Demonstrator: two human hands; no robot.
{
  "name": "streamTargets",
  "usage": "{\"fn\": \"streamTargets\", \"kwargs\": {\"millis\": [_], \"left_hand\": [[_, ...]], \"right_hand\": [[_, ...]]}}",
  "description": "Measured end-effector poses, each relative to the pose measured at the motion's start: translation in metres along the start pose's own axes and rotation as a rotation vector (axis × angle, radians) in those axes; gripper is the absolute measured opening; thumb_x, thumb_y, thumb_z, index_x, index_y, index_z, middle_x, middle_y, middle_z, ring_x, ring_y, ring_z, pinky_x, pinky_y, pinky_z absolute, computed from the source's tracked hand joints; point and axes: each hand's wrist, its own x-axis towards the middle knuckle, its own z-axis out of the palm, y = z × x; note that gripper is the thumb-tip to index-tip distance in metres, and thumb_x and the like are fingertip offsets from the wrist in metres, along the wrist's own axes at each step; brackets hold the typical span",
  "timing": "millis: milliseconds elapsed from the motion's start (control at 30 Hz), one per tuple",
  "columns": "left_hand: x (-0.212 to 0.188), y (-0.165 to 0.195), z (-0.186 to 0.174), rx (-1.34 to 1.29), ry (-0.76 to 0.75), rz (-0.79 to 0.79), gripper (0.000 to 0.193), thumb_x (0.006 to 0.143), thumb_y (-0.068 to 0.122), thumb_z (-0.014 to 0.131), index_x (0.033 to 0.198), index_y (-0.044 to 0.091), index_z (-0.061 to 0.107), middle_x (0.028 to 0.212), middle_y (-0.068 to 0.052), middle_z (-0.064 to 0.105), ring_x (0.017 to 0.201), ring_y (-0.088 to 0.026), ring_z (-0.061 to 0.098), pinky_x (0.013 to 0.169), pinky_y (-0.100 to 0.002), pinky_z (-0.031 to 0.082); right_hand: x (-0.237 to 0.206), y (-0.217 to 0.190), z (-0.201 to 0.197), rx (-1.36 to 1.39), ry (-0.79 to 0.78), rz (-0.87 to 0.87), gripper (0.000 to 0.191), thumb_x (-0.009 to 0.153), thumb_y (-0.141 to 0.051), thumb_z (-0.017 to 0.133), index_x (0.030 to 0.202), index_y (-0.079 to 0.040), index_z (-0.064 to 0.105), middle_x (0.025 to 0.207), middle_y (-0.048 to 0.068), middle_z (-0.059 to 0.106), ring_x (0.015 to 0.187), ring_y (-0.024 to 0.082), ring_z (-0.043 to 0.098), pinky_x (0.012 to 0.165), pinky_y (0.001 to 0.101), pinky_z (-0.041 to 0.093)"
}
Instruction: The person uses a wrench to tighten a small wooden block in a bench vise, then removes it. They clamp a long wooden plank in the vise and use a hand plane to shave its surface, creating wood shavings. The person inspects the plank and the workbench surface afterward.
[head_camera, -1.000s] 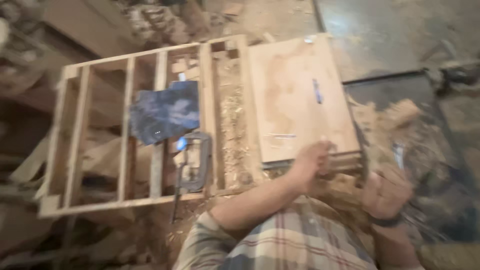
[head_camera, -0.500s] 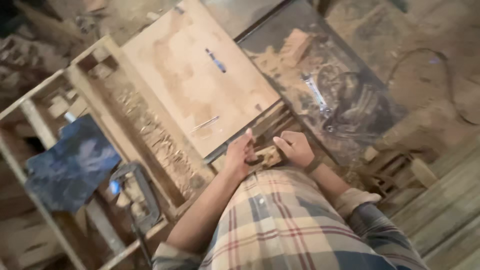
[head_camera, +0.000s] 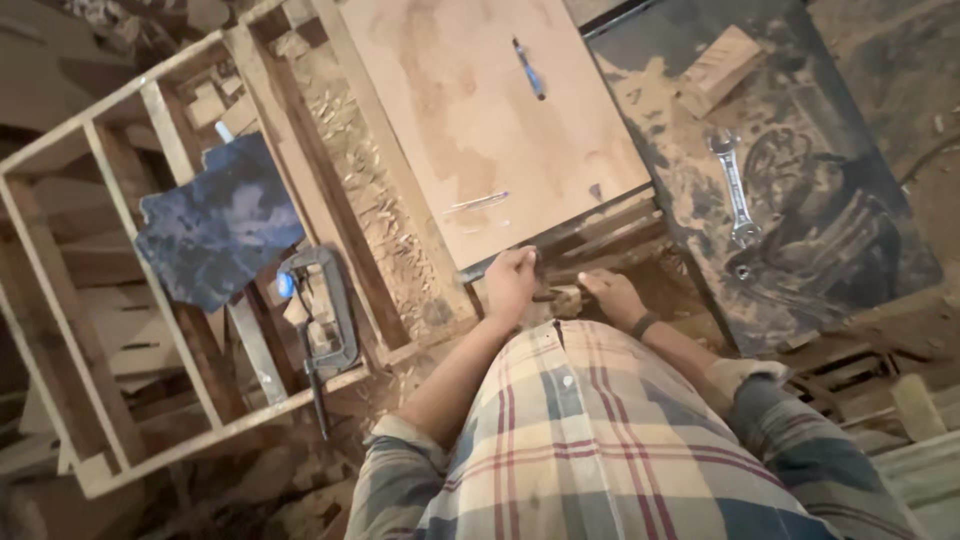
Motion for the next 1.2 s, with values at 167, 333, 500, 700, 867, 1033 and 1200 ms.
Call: {"fn": "streamTargets", "kwargs": {"millis": [167, 333, 500, 700, 867, 1033, 1200], "left_hand": [[0.006, -0.006, -0.031, 0.427, -0.091, 0.564, 0.048, 0.087, 0.030, 0.075, 0.125, 0.000, 0.067, 0.122, -0.016, 0.065, 0.113, -0.035, 0.061, 0.097, -0.043, 0.052], [0.004, -0.019, -0.043, 0.586, -0.052, 0.815, 0.080, 0.077, 0.045, 0.074, 0.133, -0.009, 0.057, 0.130, -0.022, 0.059, 0.124, -0.037, 0.055, 0.105, -0.046, 0.044], [0.003, -0.023, -0.050, 0.834, -0.025, 0.913, 0.067, 0.076, 0.032, 0.069, 0.129, -0.008, 0.061, 0.125, -0.018, 0.060, 0.121, -0.032, 0.055, 0.108, -0.043, 0.041], [0.018, -0.011, -0.043, 0.818, -0.151, 0.898, 0.048, 0.071, 0.024, 0.068, 0.108, -0.007, 0.065, 0.104, -0.015, 0.058, 0.104, -0.031, 0.055, 0.103, -0.046, 0.041], [0.012, -0.001, -0.037, 0.871, -0.222, 0.846, 0.050, 0.067, 0.029, 0.067, 0.101, -0.007, 0.066, 0.104, -0.017, 0.059, 0.106, -0.032, 0.055, 0.110, -0.051, 0.038], [0.005, 0.002, -0.020, 0.965, -0.289, 0.834, 0.069, 0.078, 0.031, 0.064, 0.129, -0.014, 0.056, 0.150, -0.024, 0.044, 0.142, -0.034, 0.038, 0.119, -0.051, 0.028], [0.025, 0.000, -0.010, 0.844, -0.380, 0.736, 0.083, 0.085, 0.026, 0.058, 0.148, -0.021, 0.034, 0.162, -0.034, 0.022, 0.154, -0.043, 0.018, 0.125, -0.049, 0.018]], "right_hand": [[0.028, -0.001, 0.000, -0.188, 0.030, 0.095, 0.043, 0.101, -0.038, 0.055, 0.097, 0.002, 0.073, 0.090, 0.023, 0.073, 0.083, 0.031, 0.070, 0.072, 0.0421, 0.050], [0.047, -0.004, 0.012, -0.096, 0.071, 0.217, 0.047, 0.104, -0.040, 0.062, 0.093, 0.004, 0.074, 0.085, 0.017, 0.070, 0.077, 0.028, 0.067, 0.069, 0.0423, 0.047], [0.044, -0.014, 0.023, 0.333, 0.055, 0.430, 0.042, 0.097, -0.038, 0.066, 0.100, 0.003, 0.074, 0.092, 0.006, 0.073, 0.083, 0.018, 0.062, 0.074, 0.0368, 0.048], [0.045, -0.022, 0.015, 0.197, 0.005, 0.203, 0.042, 0.100, -0.040, 0.058, 0.115, -0.003, 0.071, 0.107, 0.005, 0.076, 0.098, 0.017, 0.068, 0.087, 0.0309, 0.049], [0.030, -0.036, 0.017, 0.674, 0.063, 0.586, 0.035, 0.097, -0.037, 0.064, 0.107, -0.005, 0.073, 0.099, 0.010, 0.073, 0.082, 0.021, 0.068, 0.072, 0.0369, 0.055], [0.022, -0.032, 0.015, 0.651, 0.180, 0.671, 0.033, 0.096, -0.038, 0.061, 0.098, -0.007, 0.071, 0.089, 0.008, 0.070, 0.076, 0.022, 0.067, 0.068, 0.0399, 0.055], [0.033, -0.010, 0.015, 0.234, 0.177, 0.253, 0.043, 0.101, -0.038, 0.056, 0.090, 0.000, 0.074, 0.081, 0.008, 0.074, 0.075, 0.020, 0.065, 0.071, 0.0356, 0.049]]}}
